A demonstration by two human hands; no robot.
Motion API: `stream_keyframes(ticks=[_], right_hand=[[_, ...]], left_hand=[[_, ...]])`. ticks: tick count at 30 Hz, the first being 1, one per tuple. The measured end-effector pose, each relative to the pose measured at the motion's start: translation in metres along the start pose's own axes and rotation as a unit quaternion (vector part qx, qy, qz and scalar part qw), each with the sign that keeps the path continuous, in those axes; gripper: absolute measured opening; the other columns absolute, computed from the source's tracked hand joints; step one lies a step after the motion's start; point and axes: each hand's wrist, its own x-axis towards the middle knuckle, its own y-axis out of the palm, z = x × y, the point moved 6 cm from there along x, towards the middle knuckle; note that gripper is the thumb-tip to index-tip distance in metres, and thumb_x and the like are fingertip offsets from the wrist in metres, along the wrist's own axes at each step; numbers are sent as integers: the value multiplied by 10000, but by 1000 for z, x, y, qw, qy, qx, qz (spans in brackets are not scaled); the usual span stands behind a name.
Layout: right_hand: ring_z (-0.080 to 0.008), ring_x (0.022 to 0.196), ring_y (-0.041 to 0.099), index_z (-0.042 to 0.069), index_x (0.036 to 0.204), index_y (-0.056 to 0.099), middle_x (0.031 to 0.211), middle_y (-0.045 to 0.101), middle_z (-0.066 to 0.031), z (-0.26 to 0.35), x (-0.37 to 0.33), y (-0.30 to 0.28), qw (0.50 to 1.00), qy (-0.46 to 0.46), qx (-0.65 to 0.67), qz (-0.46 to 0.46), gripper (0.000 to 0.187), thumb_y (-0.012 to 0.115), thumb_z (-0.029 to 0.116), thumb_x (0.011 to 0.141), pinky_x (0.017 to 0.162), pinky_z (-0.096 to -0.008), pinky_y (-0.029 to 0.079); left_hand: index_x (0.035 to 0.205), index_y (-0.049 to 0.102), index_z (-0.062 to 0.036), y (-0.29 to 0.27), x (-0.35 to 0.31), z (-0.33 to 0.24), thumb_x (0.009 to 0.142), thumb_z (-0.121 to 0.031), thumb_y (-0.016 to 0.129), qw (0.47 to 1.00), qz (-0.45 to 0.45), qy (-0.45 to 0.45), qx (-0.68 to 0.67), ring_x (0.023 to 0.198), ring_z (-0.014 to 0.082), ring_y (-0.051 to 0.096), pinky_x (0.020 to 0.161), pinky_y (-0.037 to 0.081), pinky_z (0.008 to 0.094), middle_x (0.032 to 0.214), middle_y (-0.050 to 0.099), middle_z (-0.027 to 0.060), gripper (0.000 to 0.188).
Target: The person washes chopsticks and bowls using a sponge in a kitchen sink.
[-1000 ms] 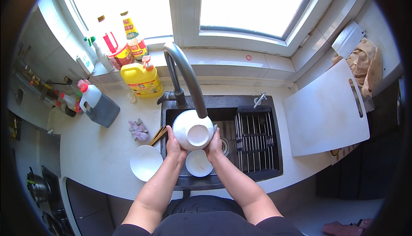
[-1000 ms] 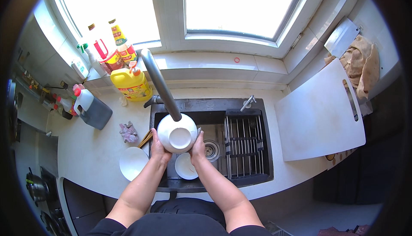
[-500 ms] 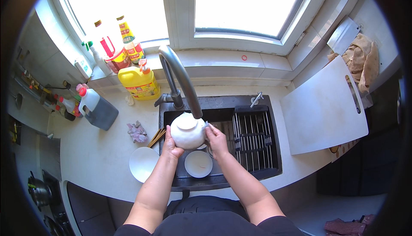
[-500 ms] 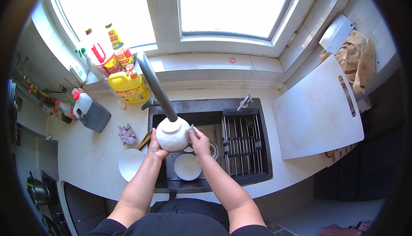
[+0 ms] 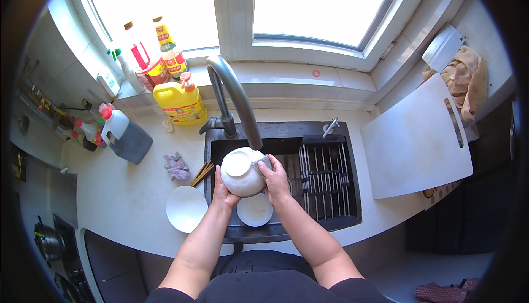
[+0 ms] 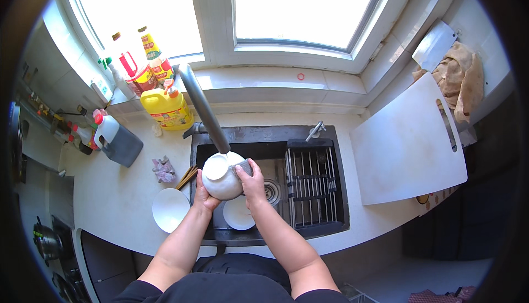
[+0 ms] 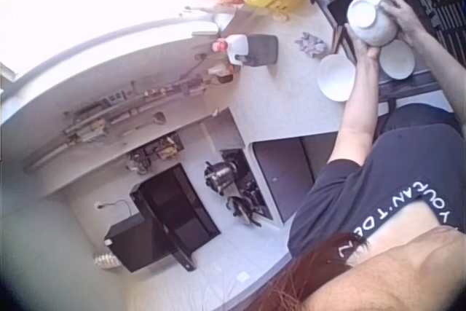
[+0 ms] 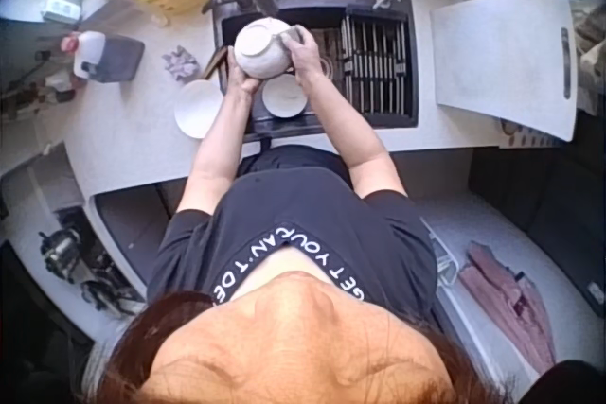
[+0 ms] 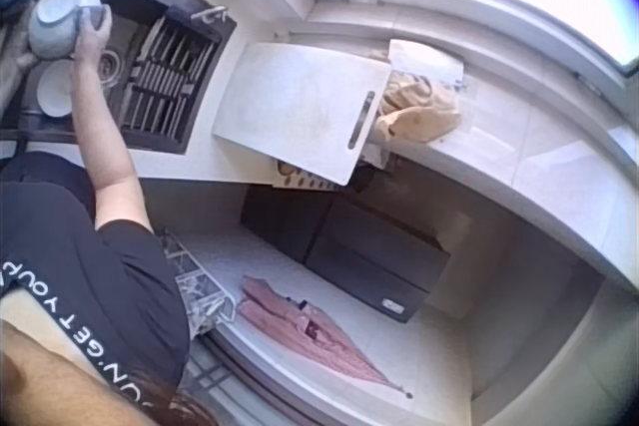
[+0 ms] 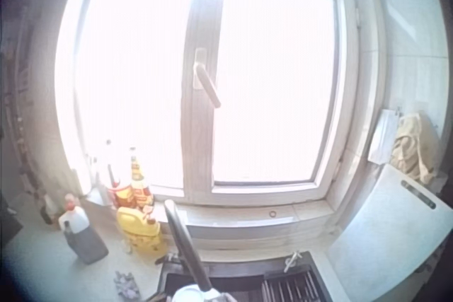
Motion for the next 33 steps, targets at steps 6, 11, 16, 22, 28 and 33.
stream_keyframes(ticks=[6,11,16,22,28,33], right_hand=[[-180,995,565,67,1383,322,1151,548,-84,40,-15,10,978,115,94,144,700,627,-30,761,865,-353,460],[-201,1062,552,37,1370,339,1205,532,-101,49,-8,5,959,113,85,244,731,645,-81,716,928,-325,444],[-207,1112,527,18,1348,371,1241,512,-111,52,-19,20,926,145,59,343,741,685,-73,683,979,-323,404],[-177,1116,485,54,1334,414,1234,495,-76,64,-13,22,959,14,-81,270,713,716,101,689,960,-290,382],[-188,1124,472,93,1317,440,1235,488,-74,48,-13,17,971,-24,-116,208,673,689,185,699,963,-310,378],[-175,1092,486,72,1286,466,1175,520,-70,49,-14,19,979,-36,-103,173,595,664,181,736,957,-299,381]], left_hand=[[1307,430,-141,0,-15,2,802,-625,459,999,16,0,40,1219,310,429,1018,317,515,1348,433,90,700],[1288,427,-32,0,-2,-16,869,-511,430,981,26,-51,185,1151,296,501,989,374,448,1252,516,149,637],[1062,597,-1,1,23,-36,890,-428,502,935,-29,-100,340,898,236,634,807,500,353,1004,649,121,470],[1143,553,-14,9,26,-39,903,-447,446,978,12,-70,197,955,269,619,863,485,402,1050,635,137,506],[1140,552,-21,-2,19,-36,898,-453,459,985,-40,27,168,958,272,615,863,485,388,1064,628,135,505],[1089,577,-22,-14,19,-45,890,-423,505,967,-94,100,214,916,242,625,820,499,366,1016,641,121,453]])
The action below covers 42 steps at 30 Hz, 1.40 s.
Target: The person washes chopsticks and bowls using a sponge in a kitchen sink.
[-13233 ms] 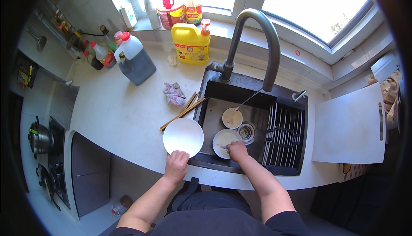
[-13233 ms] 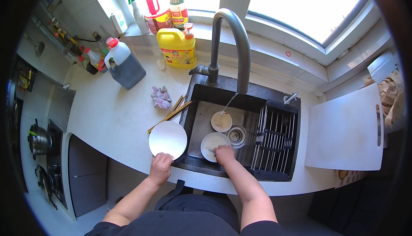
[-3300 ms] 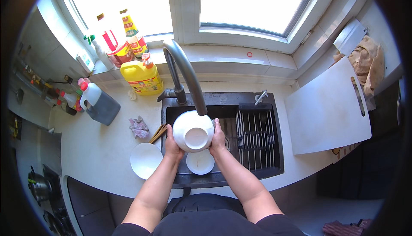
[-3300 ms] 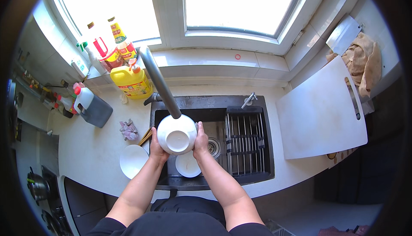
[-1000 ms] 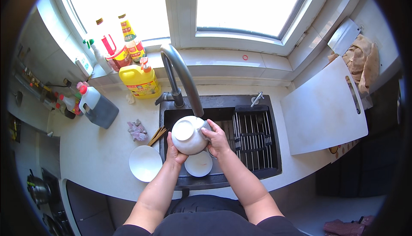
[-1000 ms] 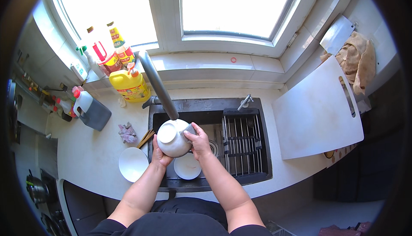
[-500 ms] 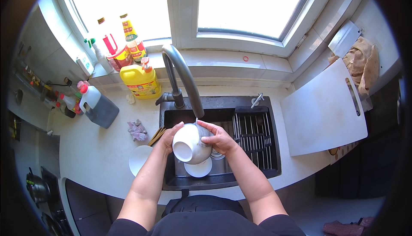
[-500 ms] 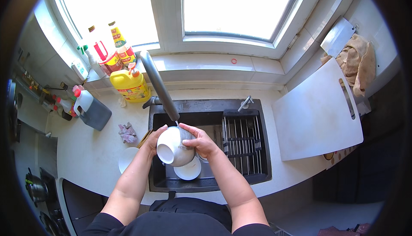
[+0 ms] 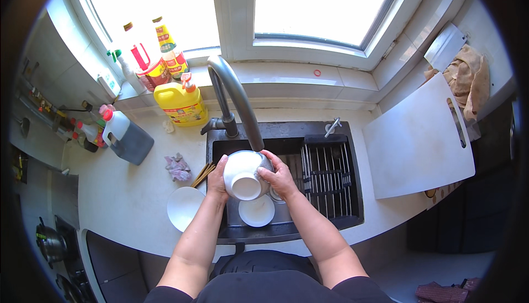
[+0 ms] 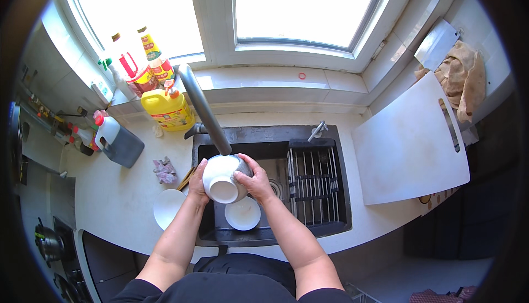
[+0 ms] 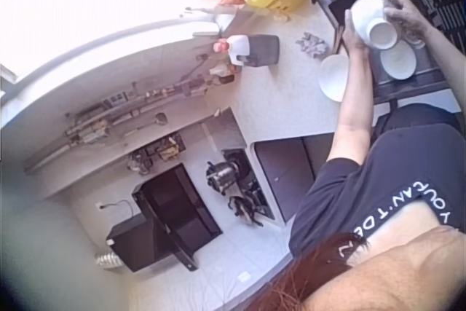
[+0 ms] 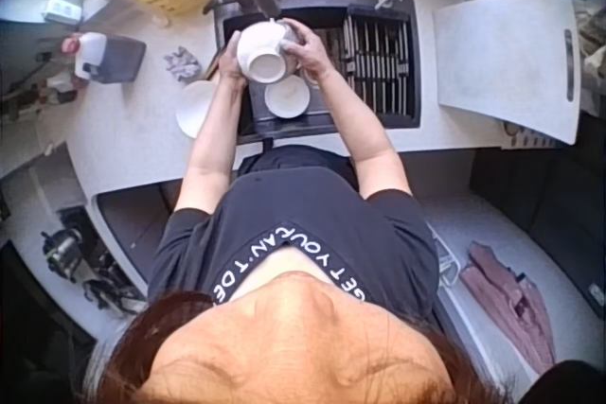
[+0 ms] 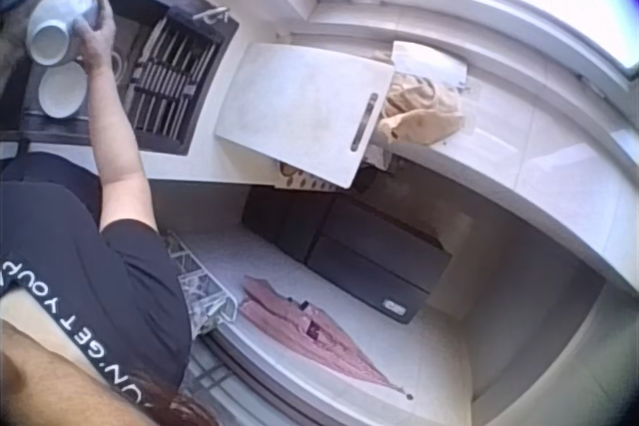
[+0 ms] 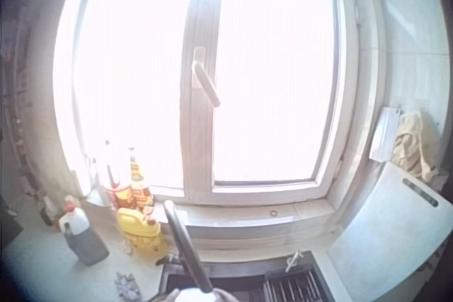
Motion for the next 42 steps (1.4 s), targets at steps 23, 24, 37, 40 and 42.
stream_keyframes(ticks=[23,24,37,40,42], right_hand=[[-180,1062,523,82,1239,545,1176,565,-82,3,5,-13,999,-5,27,24,561,574,129,680,961,-283,367],[-183,1064,522,80,1243,541,1180,562,-83,1,6,-13,998,3,47,28,573,564,116,672,964,-282,364],[-171,1109,501,56,1316,456,1249,515,-90,2,8,-12,995,10,83,52,626,583,70,703,981,-280,356],[-167,1087,510,56,1320,452,1232,525,-85,2,10,-10,994,21,90,50,628,582,66,706,968,-275,366],[-164,1071,516,57,1320,454,1219,533,-82,3,12,-9,995,29,82,42,625,583,65,709,959,-271,371]], left_hand=[[1006,610,-23,26,-22,-15,879,-326,575,999,-46,20,14,834,211,635,749,515,334,937,651,93,330],[1003,611,-23,29,-25,-18,879,-323,575,999,-41,14,14,830,208,636,746,515,333,935,651,92,327],[1042,599,-3,24,-15,-12,876,-339,574,998,-54,16,35,846,219,637,757,515,345,968,647,104,375],[1054,592,2,25,-15,-15,875,-353,572,999,-45,9,26,855,224,635,761,513,348,974,646,108,398],[1064,587,4,24,-12,-13,876,-357,568,999,-37,8,15,864,227,634,769,512,352,983,644,111,408]])
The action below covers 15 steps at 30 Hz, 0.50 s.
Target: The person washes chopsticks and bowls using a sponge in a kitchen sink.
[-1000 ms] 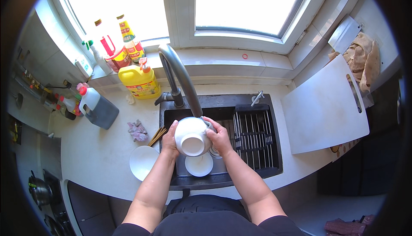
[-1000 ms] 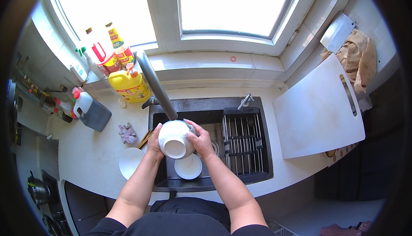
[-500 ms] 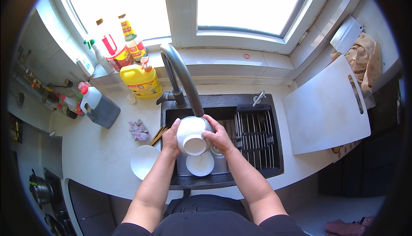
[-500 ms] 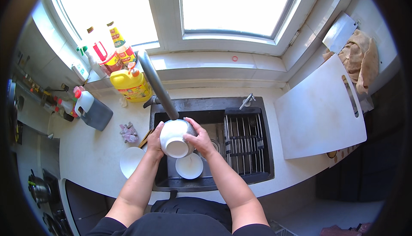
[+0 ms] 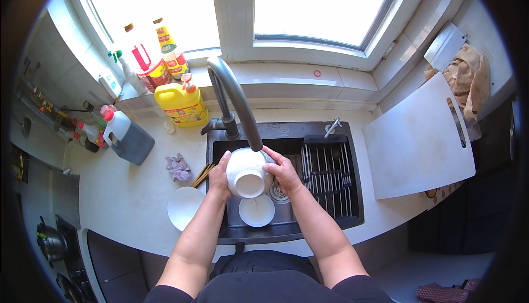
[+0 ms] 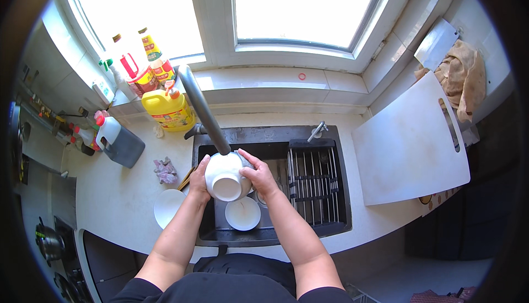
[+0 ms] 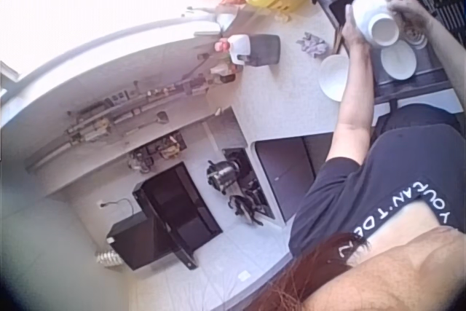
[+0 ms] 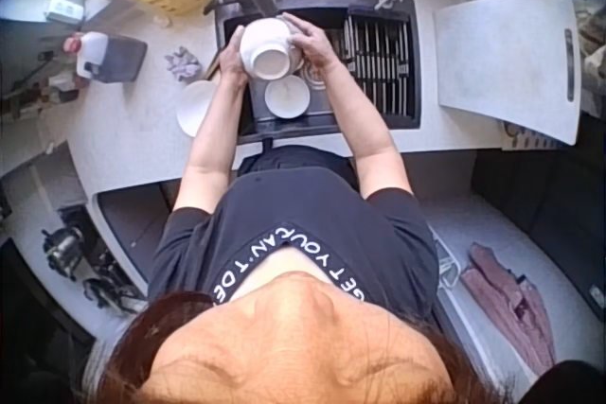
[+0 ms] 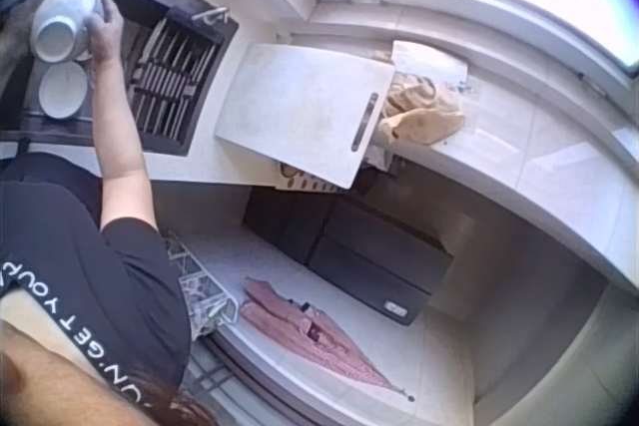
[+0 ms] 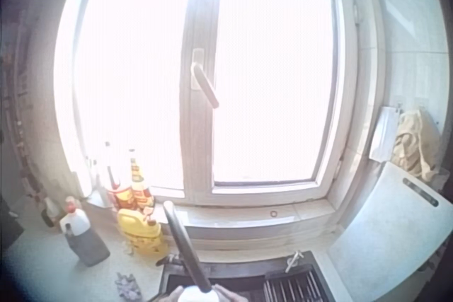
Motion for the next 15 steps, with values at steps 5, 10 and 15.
stream_keyframes(ticks=[5,10,15], right_hand=[[-155,1046,524,65,1310,470,1204,541,-72,4,1,6,1000,-1,-16,-4,614,579,54,706,947,-265,377],[-148,1039,526,79,1315,469,1198,544,-67,-2,3,0,1000,5,7,7,624,573,40,701,942,-262,379],[-144,1031,530,75,1318,464,1189,549,-68,2,1,5,1000,3,-6,-1,628,573,34,700,939,-261,382]], left_hand=[[1086,573,8,-2,1,-3,881,-354,557,1000,-1,-4,-5,883,234,631,792,508,362,1002,640,119,417],[1091,571,7,0,1,-1,888,-349,544,1000,8,-12,-24,889,244,631,799,507,369,1005,640,123,411],[1087,574,2,-7,9,3,888,-355,541,1000,3,-12,-14,878,245,634,790,510,370,995,644,122,410]])
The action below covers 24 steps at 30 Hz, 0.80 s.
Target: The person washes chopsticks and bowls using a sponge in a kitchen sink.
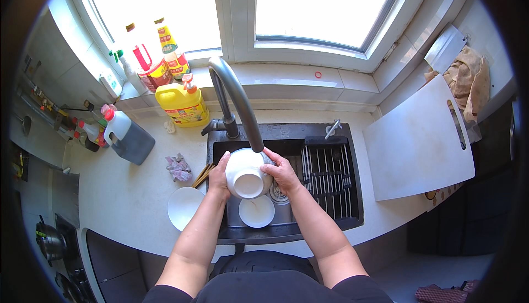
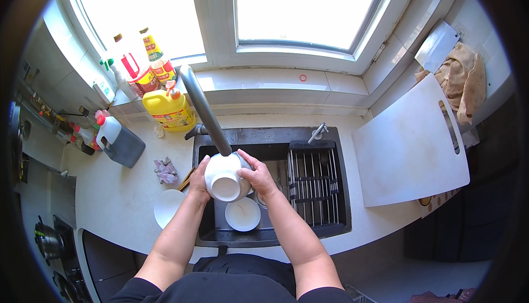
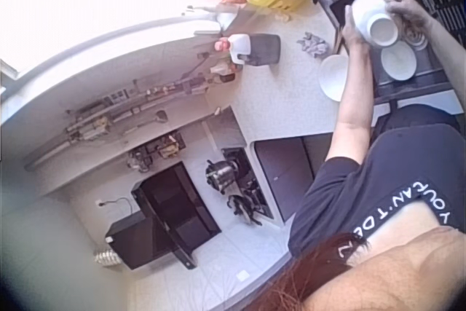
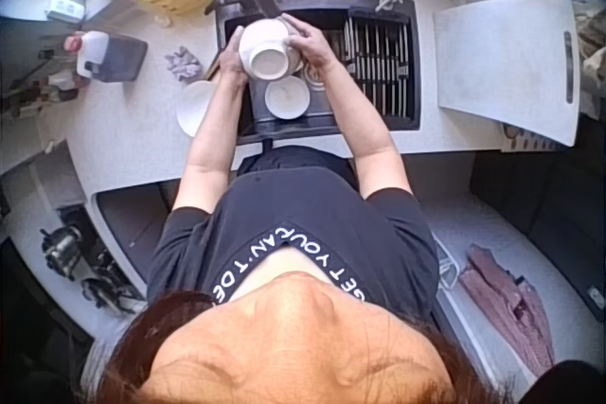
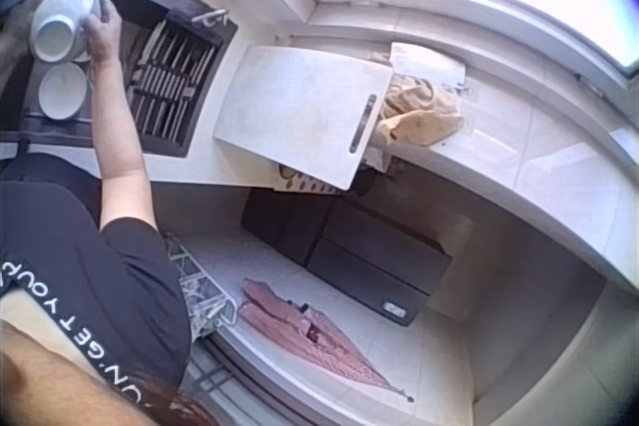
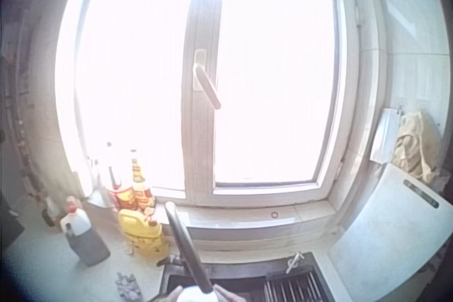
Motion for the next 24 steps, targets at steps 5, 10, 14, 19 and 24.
stream_keyframes(ticks=[5,10,14,19,24], right_hand=[[-142,1029,531,67,1313,468,1180,552,-69,-2,0,-1,1000,6,12,0,624,560,25,697,934,-258,386],[-145,1031,530,67,1317,462,1184,549,-70,-7,2,-6,1000,10,25,6,628,564,31,699,931,-256,387],[-147,1036,528,70,1324,453,1191,544,-72,-6,2,-3,1000,10,5,-7,635,584,49,703,934,-258,386],[-150,1046,526,52,1331,433,1194,541,-76,-8,1,-5,1000,13,13,5,646,601,50,708,943,-266,384],[-159,1055,524,73,1332,441,1209,535,-71,-6,-3,-4,1000,10,5,-1,655,603,42,698,958,-273,376]], left_hand=[[1078,580,0,2,-4,-1,882,-363,547,1000,-7,-2,1,872,242,635,786,510,369,989,645,120,414],[1071,585,-1,-1,0,1,879,-367,552,1000,-9,0,8,870,241,635,784,510,368,984,645,118,415],[1067,587,0,1,-3,-1,884,-362,546,1000,-12,4,11,870,240,634,785,509,366,982,646,116,408],[1062,588,1,0,-3,1,888,-359,540,1000,-1,0,-9,870,238,633,781,509,364,978,646,114,403],[1058,590,2,0,-5,0,891,-356,538,1000,-11,1,19,869,236,632,776,510,361,978,646,115,399]])
